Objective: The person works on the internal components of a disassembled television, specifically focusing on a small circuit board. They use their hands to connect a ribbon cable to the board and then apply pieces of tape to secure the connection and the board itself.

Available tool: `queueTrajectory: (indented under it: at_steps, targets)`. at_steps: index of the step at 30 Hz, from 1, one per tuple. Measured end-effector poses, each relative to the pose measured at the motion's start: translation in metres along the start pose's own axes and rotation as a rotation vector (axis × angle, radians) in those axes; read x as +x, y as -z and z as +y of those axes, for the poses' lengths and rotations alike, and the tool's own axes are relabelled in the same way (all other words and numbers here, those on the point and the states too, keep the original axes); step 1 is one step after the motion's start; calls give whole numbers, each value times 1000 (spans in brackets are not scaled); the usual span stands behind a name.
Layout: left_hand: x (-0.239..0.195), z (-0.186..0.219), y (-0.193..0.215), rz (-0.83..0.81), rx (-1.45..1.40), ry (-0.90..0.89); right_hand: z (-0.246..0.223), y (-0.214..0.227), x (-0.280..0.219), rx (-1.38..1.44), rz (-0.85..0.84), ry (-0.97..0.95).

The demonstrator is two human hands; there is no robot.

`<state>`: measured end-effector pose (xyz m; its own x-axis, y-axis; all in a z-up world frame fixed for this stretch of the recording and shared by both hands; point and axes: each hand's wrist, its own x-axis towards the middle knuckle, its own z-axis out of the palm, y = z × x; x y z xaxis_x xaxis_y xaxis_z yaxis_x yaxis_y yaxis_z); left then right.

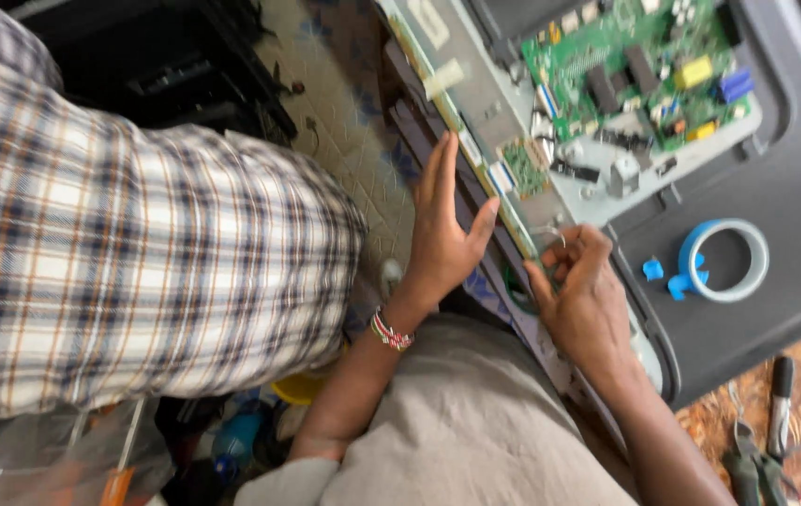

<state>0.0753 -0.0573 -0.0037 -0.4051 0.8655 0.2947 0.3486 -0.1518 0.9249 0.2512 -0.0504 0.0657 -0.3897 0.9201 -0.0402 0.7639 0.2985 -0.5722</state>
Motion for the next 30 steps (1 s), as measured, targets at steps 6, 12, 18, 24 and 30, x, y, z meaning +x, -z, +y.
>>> queueTrajectory:
  at_steps: [6,12,18,24,30]
  targets:
    - [7,-20,-5,-28,24,-8,13,-3,1,-35,-8,-61]
    - [10,-30,-6,-39,86,-20,17,-4,2,-39,-3,-118]
    - [13,-37,-5,-63,127,-10,10,-3,2,-39,9,-111]
    - [19,-42,2,-99,176,-2,8,-3,2,-54,19,-109]
    - [25,-46,4,-138,249,-25,8,-3,2,-79,23,-103]
